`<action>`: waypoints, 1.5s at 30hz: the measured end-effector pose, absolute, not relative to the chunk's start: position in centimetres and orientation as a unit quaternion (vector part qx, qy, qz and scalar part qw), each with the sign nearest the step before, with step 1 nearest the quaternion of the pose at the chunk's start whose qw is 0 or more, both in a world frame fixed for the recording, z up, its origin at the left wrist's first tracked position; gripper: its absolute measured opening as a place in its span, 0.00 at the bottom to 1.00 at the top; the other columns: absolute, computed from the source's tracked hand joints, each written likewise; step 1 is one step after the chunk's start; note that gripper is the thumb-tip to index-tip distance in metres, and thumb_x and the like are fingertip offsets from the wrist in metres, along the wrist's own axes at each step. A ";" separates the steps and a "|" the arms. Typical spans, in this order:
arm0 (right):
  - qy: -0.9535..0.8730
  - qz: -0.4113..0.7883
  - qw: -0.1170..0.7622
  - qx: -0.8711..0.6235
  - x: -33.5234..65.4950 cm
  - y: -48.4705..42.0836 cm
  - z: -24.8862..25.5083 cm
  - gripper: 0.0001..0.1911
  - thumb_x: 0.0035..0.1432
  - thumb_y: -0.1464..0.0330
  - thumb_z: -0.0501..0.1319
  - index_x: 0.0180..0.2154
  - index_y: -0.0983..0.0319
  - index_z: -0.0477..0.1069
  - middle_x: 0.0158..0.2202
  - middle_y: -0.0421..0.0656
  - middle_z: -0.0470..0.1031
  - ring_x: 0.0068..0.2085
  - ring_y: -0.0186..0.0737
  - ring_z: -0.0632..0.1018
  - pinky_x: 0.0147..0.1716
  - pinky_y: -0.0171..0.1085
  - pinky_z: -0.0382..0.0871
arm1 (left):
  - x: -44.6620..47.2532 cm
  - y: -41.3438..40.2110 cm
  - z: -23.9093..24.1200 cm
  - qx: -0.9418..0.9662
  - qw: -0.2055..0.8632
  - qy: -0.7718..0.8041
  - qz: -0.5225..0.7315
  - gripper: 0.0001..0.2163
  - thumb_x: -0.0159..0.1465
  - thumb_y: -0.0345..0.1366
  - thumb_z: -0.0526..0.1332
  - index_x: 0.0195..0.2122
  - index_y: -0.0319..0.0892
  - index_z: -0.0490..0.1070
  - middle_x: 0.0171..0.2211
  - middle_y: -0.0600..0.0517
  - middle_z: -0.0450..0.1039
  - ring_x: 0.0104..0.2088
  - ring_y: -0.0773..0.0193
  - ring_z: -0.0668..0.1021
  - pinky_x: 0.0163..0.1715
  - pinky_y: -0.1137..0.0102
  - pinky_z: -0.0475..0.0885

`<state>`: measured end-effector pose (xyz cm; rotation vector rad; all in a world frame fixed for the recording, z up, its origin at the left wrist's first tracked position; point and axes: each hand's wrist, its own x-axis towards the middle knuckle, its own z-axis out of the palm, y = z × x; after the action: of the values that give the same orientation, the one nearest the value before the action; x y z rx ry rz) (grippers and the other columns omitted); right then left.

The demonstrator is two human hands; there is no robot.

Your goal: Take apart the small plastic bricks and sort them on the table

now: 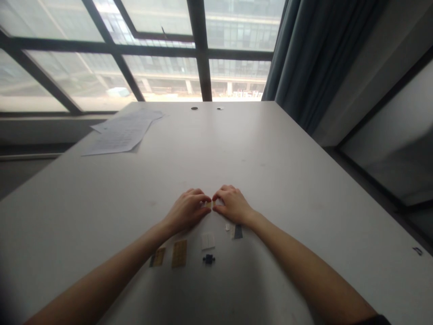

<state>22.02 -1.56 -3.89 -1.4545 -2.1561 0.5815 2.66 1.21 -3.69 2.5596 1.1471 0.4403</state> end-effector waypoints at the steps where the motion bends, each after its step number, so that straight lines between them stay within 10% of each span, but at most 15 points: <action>1: -0.786 0.211 0.235 -0.532 21.9 -1.5 -3.9 0.08 0.52 0.70 0.65 0.37 0.59 0.76 0.38 0.43 0.73 0.43 0.42 0.72 0.46 0.40 0.63 | 2.6 1.2 -3.7 0.888 0.152 0.403 0.159 0.09 0.58 0.36 0.63 0.39 0.46 0.77 0.37 0.50 0.75 0.39 0.57 0.74 0.41 0.64 0.68; 26: -0.674 0.256 0.365 -0.590 28.1 -5.1 -3.7 0.10 0.54 0.65 0.62 0.40 0.61 0.75 0.37 0.44 0.75 0.37 0.39 0.74 0.35 0.37 0.67 | -8.7 -0.7 -1.1 0.765 0.161 0.525 0.336 0.16 0.60 0.51 0.59 0.40 0.43 0.73 0.38 0.50 0.74 0.36 0.60 0.76 0.34 0.68 0.73; 45: -0.708 0.192 0.330 -0.594 27.4 -6.8 -5.7 0.12 0.55 0.66 0.63 0.43 0.61 0.76 0.34 0.41 0.72 0.30 0.35 0.71 0.33 0.35 0.66 | -10.7 -5.5 -5.1 0.858 0.058 0.421 0.288 0.10 0.65 0.39 0.57 0.43 0.41 0.73 0.41 0.46 0.74 0.43 0.58 0.74 0.46 0.63 0.70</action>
<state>27.38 -6.83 -5.68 -1.5535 -1.8514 0.5014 -10.75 -5.52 -5.05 2.6013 1.2755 0.8742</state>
